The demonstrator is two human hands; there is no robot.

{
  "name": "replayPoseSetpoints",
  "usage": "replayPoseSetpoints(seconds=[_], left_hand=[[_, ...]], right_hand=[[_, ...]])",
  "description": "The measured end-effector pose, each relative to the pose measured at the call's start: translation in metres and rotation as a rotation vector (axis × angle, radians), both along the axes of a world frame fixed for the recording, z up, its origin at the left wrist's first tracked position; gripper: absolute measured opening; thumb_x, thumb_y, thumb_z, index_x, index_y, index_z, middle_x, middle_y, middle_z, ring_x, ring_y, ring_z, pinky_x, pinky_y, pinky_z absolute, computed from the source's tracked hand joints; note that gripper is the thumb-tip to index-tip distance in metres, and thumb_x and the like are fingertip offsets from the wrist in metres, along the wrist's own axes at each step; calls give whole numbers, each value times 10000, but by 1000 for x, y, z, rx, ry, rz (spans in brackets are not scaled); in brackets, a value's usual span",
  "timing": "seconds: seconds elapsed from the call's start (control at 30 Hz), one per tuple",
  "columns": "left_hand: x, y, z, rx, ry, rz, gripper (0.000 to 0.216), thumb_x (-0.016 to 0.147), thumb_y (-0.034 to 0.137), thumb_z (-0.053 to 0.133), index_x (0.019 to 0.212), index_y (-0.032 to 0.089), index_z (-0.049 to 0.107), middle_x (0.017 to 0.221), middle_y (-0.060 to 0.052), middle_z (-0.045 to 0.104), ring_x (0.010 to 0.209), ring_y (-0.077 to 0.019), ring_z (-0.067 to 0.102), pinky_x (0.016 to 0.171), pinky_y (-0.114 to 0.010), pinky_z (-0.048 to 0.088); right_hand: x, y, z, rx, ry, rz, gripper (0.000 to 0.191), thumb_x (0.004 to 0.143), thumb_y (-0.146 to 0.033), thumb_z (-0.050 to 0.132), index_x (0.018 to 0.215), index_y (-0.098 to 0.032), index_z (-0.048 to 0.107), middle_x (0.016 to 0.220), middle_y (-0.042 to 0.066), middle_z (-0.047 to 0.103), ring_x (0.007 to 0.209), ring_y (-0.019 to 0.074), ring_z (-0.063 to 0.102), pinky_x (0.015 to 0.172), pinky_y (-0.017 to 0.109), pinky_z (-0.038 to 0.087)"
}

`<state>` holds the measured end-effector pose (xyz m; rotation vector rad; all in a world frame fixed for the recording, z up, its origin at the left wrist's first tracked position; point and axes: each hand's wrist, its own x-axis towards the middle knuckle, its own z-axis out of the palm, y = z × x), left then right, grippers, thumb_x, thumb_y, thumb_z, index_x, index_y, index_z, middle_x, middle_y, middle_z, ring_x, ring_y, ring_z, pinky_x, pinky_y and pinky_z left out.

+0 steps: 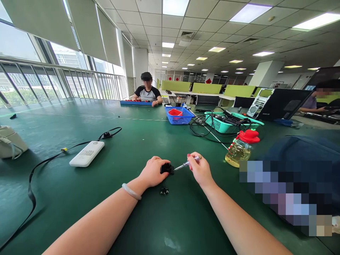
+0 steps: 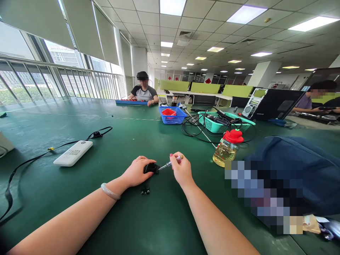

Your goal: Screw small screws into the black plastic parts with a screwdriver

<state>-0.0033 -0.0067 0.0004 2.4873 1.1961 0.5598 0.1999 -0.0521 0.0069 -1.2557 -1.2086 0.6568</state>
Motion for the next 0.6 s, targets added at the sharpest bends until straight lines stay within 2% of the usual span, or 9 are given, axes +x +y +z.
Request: replayPoseSetpoints(seconds=[0.17,0.27,0.33,0.4,0.5,0.6], left_hand=[[0,1,0,4,-1,-19,450,773,274,692,1220,260,642,1136,-36,710,1143,-273,548,1025,-411,426],[1,2,-1,1,-4,-28,444,781,272,697,1221,264,641,1147,-36,708,1128,-264,564,1020,-397,431],[1,2,-2,-7,-4,-16,449,784,275,699,1229,267,637,1158,-36,704,1128,-262,569,1017,-392,435],[1,2,-2,-21,-2,1,466,780,278,707,1240,271,632,1161,-36,702,1128,-262,573,1014,-391,442],[1,1,-2,-51,3,18,491,777,275,712,1260,276,623,1173,-46,692,1128,-258,581,1014,-384,450],[1,1,-1,-65,8,11,498,780,268,708,1271,277,618,1183,-49,687,1118,-255,590,1007,-375,457]], right_hand=[[-14,-17,11,92,-436,88,301,903,-424,473,672,-230,475,507,-54,430,460,113,389,480,240,309],[-22,-25,17,187,-656,171,219,891,-312,461,688,-232,478,535,-46,468,482,118,415,503,239,313],[-24,-28,19,248,-728,169,195,870,-272,466,681,-230,487,549,-38,485,497,122,430,518,244,315],[-23,-27,19,239,-670,94,214,872,-280,464,665,-229,487,536,-37,476,490,122,427,513,245,314],[-13,-18,13,139,-415,-53,248,885,-361,475,676,-230,502,520,-41,472,475,123,431,491,242,321],[-3,-4,2,42,-134,-38,277,866,-449,495,697,-231,514,522,-42,481,460,126,433,464,245,335]])
